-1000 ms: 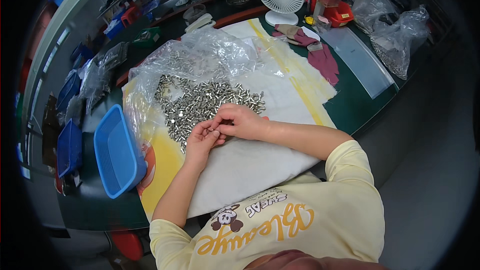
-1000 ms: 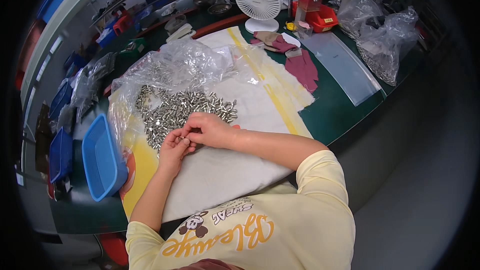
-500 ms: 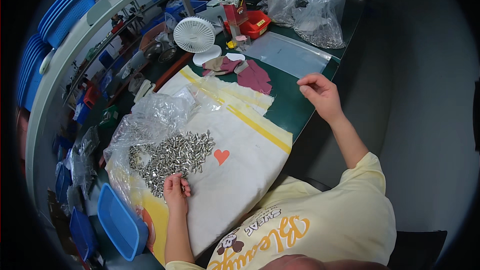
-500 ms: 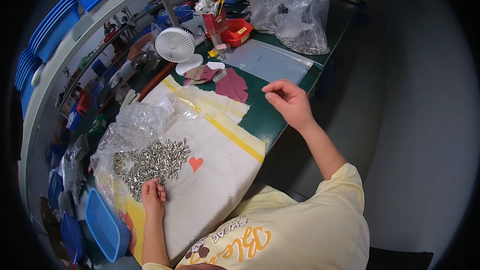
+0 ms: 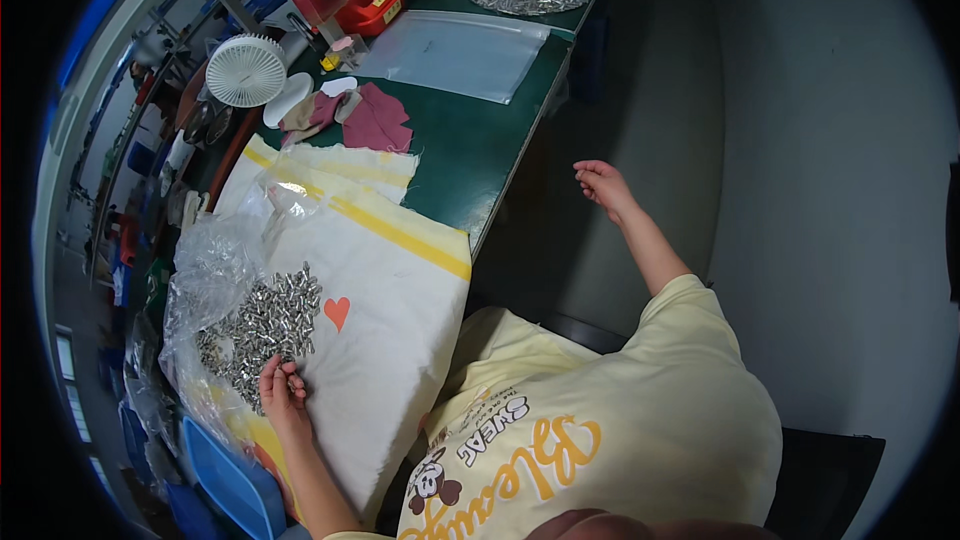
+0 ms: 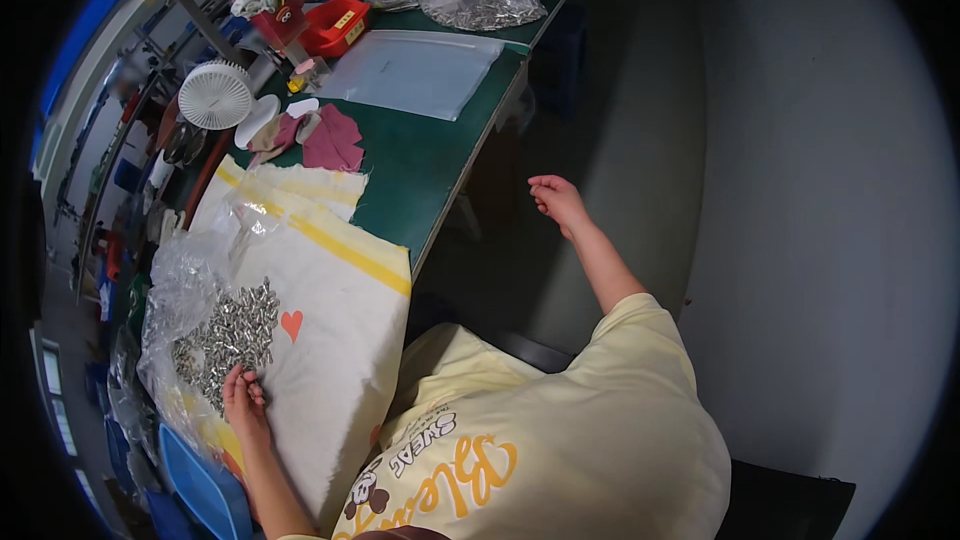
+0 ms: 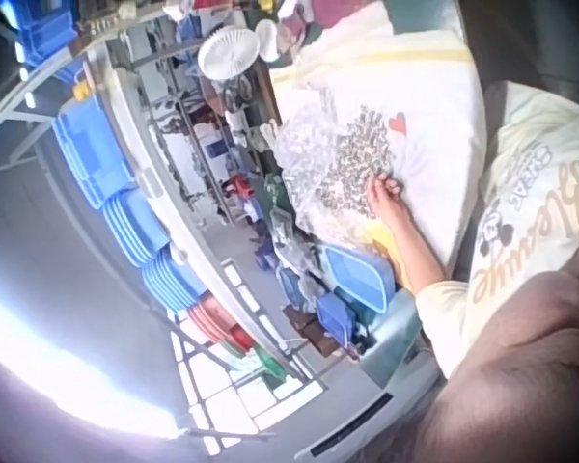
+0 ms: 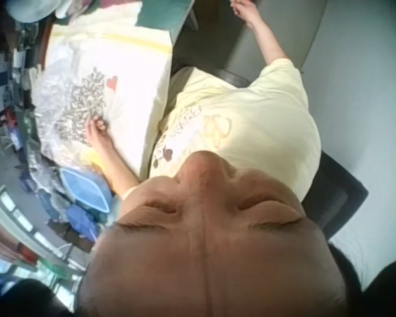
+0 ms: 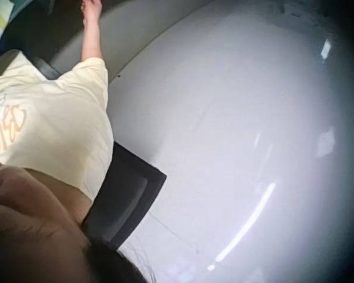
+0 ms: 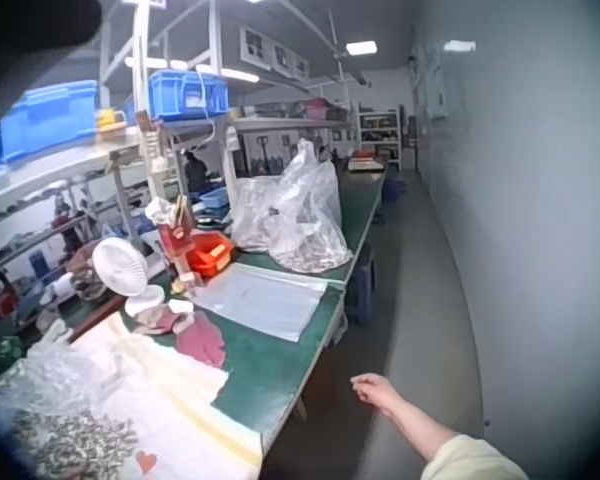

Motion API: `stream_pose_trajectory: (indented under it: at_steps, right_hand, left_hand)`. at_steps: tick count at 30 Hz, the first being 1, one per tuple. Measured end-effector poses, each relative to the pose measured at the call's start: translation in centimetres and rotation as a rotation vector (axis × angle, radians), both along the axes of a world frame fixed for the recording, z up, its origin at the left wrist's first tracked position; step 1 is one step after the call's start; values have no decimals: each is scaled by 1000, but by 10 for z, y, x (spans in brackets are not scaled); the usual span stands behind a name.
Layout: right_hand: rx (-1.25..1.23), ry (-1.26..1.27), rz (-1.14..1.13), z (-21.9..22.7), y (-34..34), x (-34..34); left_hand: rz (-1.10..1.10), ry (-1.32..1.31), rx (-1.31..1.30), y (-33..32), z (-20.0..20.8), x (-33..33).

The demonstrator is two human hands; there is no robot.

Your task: The person sorts metal fasteners on a table by hand, placing selected fasteners into a blue basket. The person then checks product label cards before arranging and handling fasteners in rows on the cloth.

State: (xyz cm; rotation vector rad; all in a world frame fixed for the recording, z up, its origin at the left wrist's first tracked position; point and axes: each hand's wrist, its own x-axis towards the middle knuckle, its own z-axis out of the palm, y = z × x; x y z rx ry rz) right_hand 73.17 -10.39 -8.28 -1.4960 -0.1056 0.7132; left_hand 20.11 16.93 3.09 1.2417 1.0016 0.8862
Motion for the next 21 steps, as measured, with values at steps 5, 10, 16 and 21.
stream_pose_trajectory:
  at_steps: [5, 10, 16, 21]
  right_hand:
    - [-76, 76, 212, -45, 55, -3]
    - [56, -142, 173, -81, 107, -19]
    - [-329, -820, 321, -167, 133, 1]
    - [-1157, -826, 635, -163, 121, 36]
  left_hand:
    - [25, -37, 21, -6, 5, 0]
    - [66, 16, 4, -5, 6, 2]
    - [75, -39, 9, -14, 14, 16]
    - [157, -73, 1, -23, 12, 7]
